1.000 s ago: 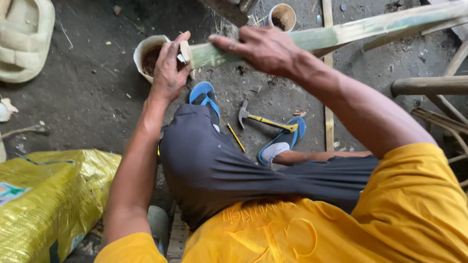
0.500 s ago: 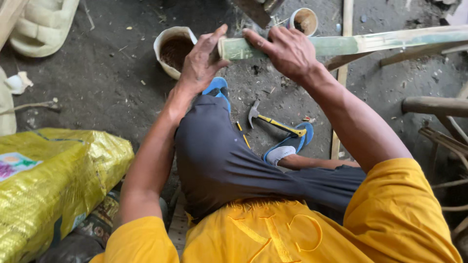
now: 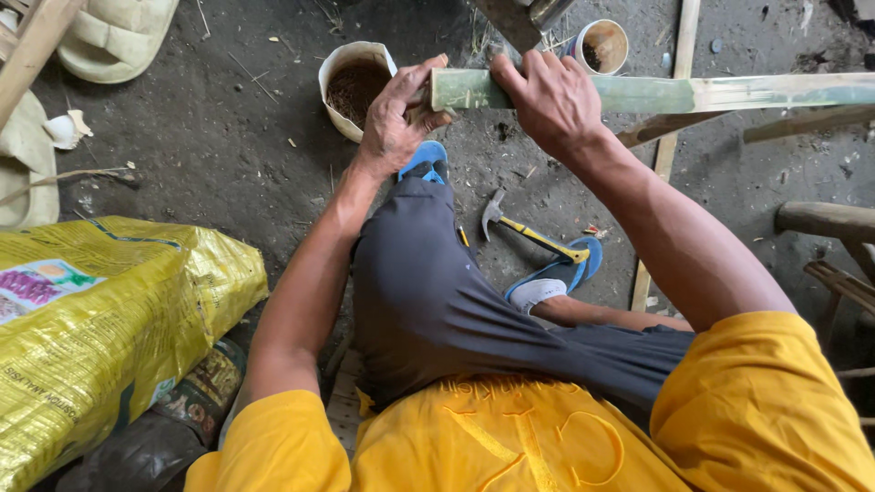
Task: The person measures a bamboo pole with a tape measure and marks it with a pencil. They then pick up nails from a container and hammer them into the bamboo pole at the marked locations.
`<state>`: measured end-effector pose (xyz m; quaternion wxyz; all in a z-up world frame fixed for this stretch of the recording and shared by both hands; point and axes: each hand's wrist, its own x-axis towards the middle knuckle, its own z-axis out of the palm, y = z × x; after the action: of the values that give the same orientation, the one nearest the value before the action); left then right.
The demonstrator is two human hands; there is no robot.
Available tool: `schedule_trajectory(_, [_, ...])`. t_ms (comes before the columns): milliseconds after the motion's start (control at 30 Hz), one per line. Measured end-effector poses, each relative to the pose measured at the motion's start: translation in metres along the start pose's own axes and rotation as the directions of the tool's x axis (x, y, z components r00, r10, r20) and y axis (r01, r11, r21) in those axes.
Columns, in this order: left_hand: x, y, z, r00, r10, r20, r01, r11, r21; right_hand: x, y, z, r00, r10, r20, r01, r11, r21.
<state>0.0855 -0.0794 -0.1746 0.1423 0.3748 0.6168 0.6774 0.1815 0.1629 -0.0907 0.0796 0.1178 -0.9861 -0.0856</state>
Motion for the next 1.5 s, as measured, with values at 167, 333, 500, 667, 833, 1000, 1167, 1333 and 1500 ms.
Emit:
schedule_trajectory(167, [-0.001, -0.001, 0.002, 0.997, -0.073, 0.012, 0.074, 0.997, -0.039, -0.004, 0.002, 0.0, 0.999, 0.013, 0.05, -0.014, 1.0, 0.01])
schedule_trajectory(333, [0.009, -0.007, 0.003, 0.997, -0.051, -0.056, 0.054, 0.997, 0.06, 0.007, 0.005, 0.004, 1.0, 0.009, -0.013, -0.009, 1.0, -0.02])
schedule_trajectory(500, [0.025, -0.012, 0.008, 0.996, -0.027, -0.08, 0.03, 0.999, 0.039, 0.018, 0.013, 0.006, 0.999, 0.031, 0.004, -0.031, 1.0, -0.003])
schedule_trajectory(667, [0.031, -0.012, 0.006, 0.997, -0.041, -0.072, 0.042, 0.999, 0.002, 0.02, 0.018, 0.008, 0.998, 0.052, 0.017, -0.052, 0.999, 0.008])
schedule_trajectory(833, [0.034, -0.015, 0.003, 0.999, -0.013, -0.031, 0.014, 0.999, 0.053, 0.02, 0.022, 0.007, 1.0, 0.023, -0.018, -0.023, 1.0, 0.001])
schedule_trajectory(1000, [0.027, -0.038, -0.028, 0.984, 0.158, -0.082, -0.131, 0.955, 0.268, 0.016, 0.022, 0.008, 1.0, 0.02, 0.0, -0.02, 1.0, 0.003])
schedule_trajectory(1167, [0.008, -0.104, -0.071, 0.945, -0.325, -0.024, 0.253, 0.684, 0.684, 0.017, 0.023, 0.006, 1.0, 0.014, -0.004, -0.014, 1.0, -0.011])
schedule_trajectory(1333, [0.012, -0.194, -0.054, 0.757, -0.647, -0.091, 0.384, 0.328, 0.863, 0.019, 0.023, 0.003, 1.0, 0.011, 0.003, -0.011, 1.0, -0.001])
schedule_trajectory(1500, [0.016, -0.257, -0.033, 0.656, -0.674, -0.341, 0.532, 0.091, 0.842, 0.02, 0.022, 0.003, 0.998, 0.026, 0.058, -0.025, 0.999, -0.024])
